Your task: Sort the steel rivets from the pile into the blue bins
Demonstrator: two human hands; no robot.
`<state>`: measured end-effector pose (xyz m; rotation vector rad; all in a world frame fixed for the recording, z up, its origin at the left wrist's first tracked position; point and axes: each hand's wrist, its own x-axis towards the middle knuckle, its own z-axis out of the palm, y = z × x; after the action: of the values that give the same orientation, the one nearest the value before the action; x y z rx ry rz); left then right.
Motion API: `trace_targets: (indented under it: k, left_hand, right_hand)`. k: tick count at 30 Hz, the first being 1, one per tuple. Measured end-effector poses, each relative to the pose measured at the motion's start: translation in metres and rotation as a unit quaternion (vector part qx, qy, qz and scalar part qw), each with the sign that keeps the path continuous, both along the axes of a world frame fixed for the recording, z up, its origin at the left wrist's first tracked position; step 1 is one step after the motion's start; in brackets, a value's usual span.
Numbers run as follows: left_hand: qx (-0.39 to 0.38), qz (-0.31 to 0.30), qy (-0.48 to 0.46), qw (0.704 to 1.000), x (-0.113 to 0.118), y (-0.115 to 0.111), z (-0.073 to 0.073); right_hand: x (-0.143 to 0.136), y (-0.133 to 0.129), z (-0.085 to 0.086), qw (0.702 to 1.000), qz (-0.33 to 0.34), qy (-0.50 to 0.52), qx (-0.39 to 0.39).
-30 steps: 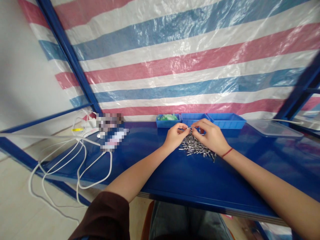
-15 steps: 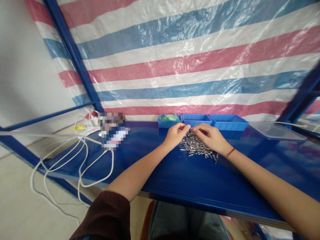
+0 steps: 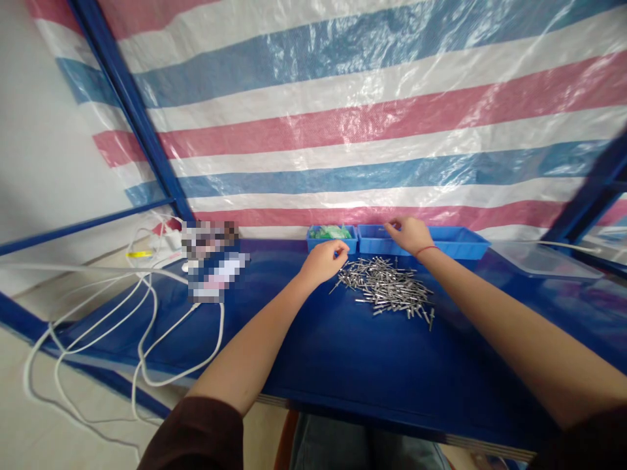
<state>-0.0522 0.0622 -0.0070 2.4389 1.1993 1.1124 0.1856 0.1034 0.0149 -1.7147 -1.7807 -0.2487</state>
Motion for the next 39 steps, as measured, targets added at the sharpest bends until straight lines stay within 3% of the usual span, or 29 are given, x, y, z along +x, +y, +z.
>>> trace_targets:
  k: [2, 5, 12, 18, 28, 39]
  left_hand:
    - [-0.006, -0.028, 0.070, 0.997, -0.005, 0.000, 0.001]
    - [-0.013, -0.067, 0.135, 0.988, -0.007, -0.004, 0.002]
    - [0.019, -0.146, 0.137, 0.980, 0.011, -0.012, -0.003]
    - [0.031, -0.113, 0.180, 0.977, 0.032, -0.020, -0.005]
    - [0.039, -0.031, 0.249, 0.967, 0.042, -0.032, 0.000]
    - [0.021, -0.018, 0.258, 0.966, 0.043, -0.032, 0.001]
  right_hand:
    - [-0.005, -0.001, -0.005, 1.000, 0.001, 0.001, 0.008]
    - [-0.009, -0.019, -0.014, 0.997, 0.066, -0.003, 0.040]
    - [-0.015, -0.077, -0.031, 0.975, 0.214, 0.016, 0.052]
    - [-0.020, -0.095, -0.028, 0.969, 0.230, 0.077, 0.045]
    - [-0.024, -0.103, -0.024, 0.964, 0.244, 0.088, 0.064]
    - [-0.027, -0.103, -0.028, 0.963, 0.255, 0.061, 0.056]
